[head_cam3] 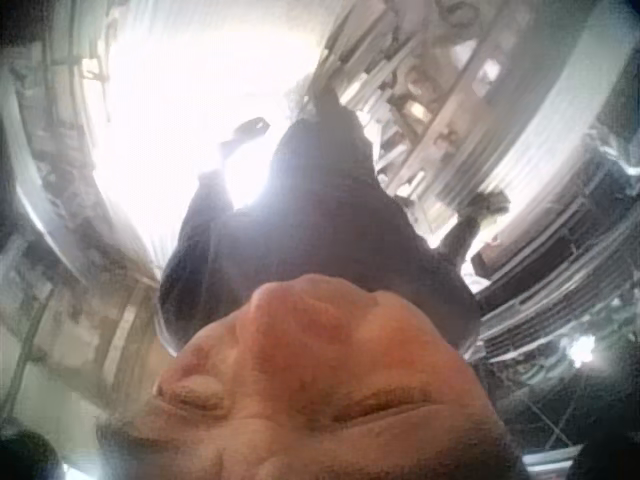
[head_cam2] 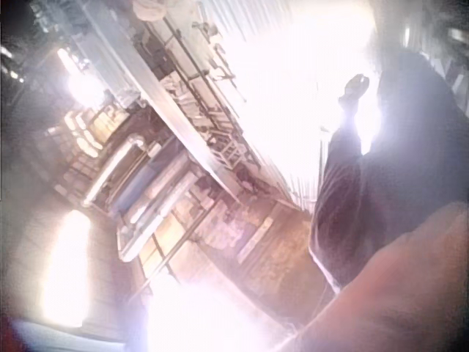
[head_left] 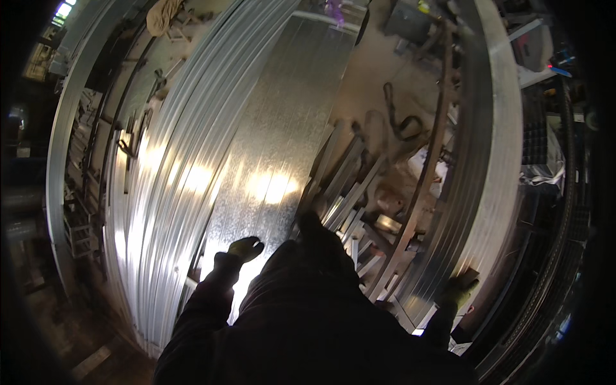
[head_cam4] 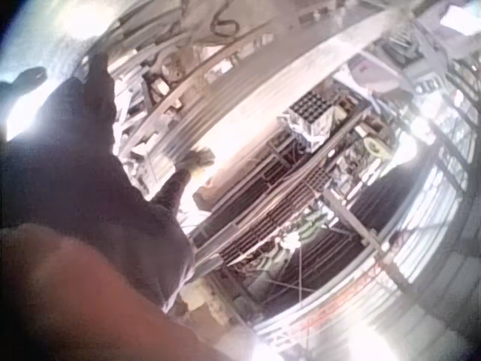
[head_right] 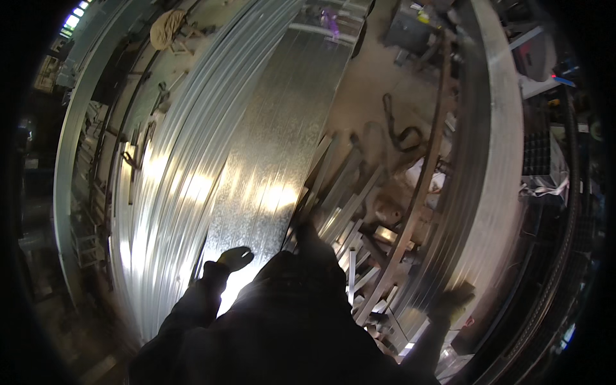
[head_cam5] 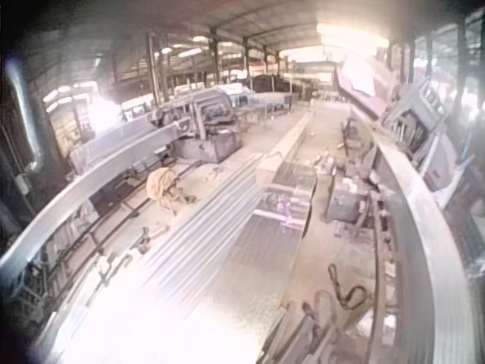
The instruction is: The person walks through a metal fabrication workshop, picks up a stack of corrugated metal sheets, and carries them to a workbench. They then handle several small metal pieces, placing them into a grid-like metal tray.
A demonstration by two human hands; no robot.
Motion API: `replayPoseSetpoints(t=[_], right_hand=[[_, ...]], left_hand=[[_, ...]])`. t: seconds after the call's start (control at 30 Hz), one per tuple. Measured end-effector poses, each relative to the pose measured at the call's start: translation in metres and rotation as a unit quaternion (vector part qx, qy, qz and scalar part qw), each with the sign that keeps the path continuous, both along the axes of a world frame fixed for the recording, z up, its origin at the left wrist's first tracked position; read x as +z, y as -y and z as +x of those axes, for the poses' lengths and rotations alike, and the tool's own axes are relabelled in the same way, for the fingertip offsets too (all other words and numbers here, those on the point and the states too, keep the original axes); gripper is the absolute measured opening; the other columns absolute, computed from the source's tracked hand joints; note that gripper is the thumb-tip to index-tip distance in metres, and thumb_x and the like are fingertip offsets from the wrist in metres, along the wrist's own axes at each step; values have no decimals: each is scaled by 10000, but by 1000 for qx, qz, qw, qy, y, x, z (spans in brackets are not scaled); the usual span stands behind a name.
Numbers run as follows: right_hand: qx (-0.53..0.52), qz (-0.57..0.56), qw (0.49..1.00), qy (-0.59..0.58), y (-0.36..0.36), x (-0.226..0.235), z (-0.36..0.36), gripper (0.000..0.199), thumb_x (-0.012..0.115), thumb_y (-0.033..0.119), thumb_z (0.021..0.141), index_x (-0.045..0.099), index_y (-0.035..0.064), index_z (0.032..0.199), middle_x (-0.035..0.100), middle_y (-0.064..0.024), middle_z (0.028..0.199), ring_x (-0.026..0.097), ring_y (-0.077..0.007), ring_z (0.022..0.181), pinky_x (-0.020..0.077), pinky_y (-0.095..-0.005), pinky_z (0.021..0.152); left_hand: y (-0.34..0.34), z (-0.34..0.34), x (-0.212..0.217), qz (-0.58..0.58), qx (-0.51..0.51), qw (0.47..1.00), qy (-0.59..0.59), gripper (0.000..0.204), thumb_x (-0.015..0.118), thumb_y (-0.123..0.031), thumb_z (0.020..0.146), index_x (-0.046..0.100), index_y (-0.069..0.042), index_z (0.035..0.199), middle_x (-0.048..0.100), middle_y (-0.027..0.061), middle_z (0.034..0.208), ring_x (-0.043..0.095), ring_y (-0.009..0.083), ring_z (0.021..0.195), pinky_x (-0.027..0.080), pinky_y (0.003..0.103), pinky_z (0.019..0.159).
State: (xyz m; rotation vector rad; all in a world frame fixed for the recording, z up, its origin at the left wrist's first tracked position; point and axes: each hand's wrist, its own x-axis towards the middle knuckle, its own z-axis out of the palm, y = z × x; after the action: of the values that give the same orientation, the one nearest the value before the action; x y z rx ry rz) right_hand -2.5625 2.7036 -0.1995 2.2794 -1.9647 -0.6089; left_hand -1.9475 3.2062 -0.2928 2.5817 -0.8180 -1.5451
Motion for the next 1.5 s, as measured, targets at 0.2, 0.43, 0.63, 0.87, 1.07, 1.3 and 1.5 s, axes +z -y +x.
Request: replayPoseSetpoints(t=[0.2, 0.43, 0.63, 0.87, 1.07, 1.3, 1.5], right_hand=[[9, 11, 998, 59, 69, -22, -8, 750, 466, 458, 1051, 362, 15, 1646, 302, -220, 1737, 250, -464, 1606, 124, -680, 1295], [-175, -33, 966, 188, 92, -34, -2, 685, 441, 391, 1072, 345, 52, 1659, 326, -151, 1741, 283, -355, 1613, 155, -613, 1306], [-197, -104, 950, 218, 99, -28, 28, 685, 484, 356, 1070, 336, 41, 1660, 367, -149, 1704, 325, -334, 1578, 212, -568, 1275], [-182, -149, 944, 231, 109, -21, 53, 690, 534, 317, 1068, 327, 29, 1661, 414, -148, 1662, 374, -310, 1536, 278, -515, 1240], [-132, -243, 920, 277, 107, 23, 122, 700, 577, 282, 1067, 318, 18, 1661, 454, -147, 1625, 416, -290, 1500, 335, -470, 1210], [-9, -170, 851, 496, 50, 59, 391, 717, 627, 243, 1065, 308, 5, 1662, 502, -146, 1582, 465, -266, 1459, 402, -418, 1174], [-14, 236, 831, 504, -82, 88, 806, 736, 671, 208, 1064, 300, -6, 1663, 542, -145, 1545, 507, -245, 1423, 459, -373, 1144]], left_hand=[[106, 73, 74, -114, -10, 981, 159, 440, 647, -405, 1019, 743, -61, 1277, 758, 161, 1275, 716, 370, 1179, 559, 452, 1042], [61, 97, 121, 11, 16, 985, 170, 455, 622, -433, 1030, 744, -57, 1255, 769, 156, 1240, 723, 348, 1171, 557, 437, 1041], [-134, 5, 174, 352, 131, 923, 79, 559, 511, -524, 1048, 741, -59, 1255, 742, 227, 1258, 703, 406, 1188, 546, 529, 1025], [-210, -144, 176, 313, 158, 925, -148, 568, 451, -542, 1055, 754, -93, 1226, 713, 205, 1343, 675, 385, 1246, 528, 536, 1047], [-205, -43, 121, 244, 136, 952, -123, 599, 431, -571, 1060, 739, -107, 1280, 718, 191, 1342, 664, 351, 1276, 511, 510, 1083], [-246, 217, -8, 223, -156, 956, -112, 619, 494, -594, 1015, 745, -102, 1294, 738, 163, 1328, 673, 348, 1271, 509, 482, 1095], [-140, 624, -57, 127, -66, 983, 111, 568, 480, -529, 1050, 717, -85, 1312, 754, 176, 1284, 696, 380, 1232, 512, 558, 1079]])
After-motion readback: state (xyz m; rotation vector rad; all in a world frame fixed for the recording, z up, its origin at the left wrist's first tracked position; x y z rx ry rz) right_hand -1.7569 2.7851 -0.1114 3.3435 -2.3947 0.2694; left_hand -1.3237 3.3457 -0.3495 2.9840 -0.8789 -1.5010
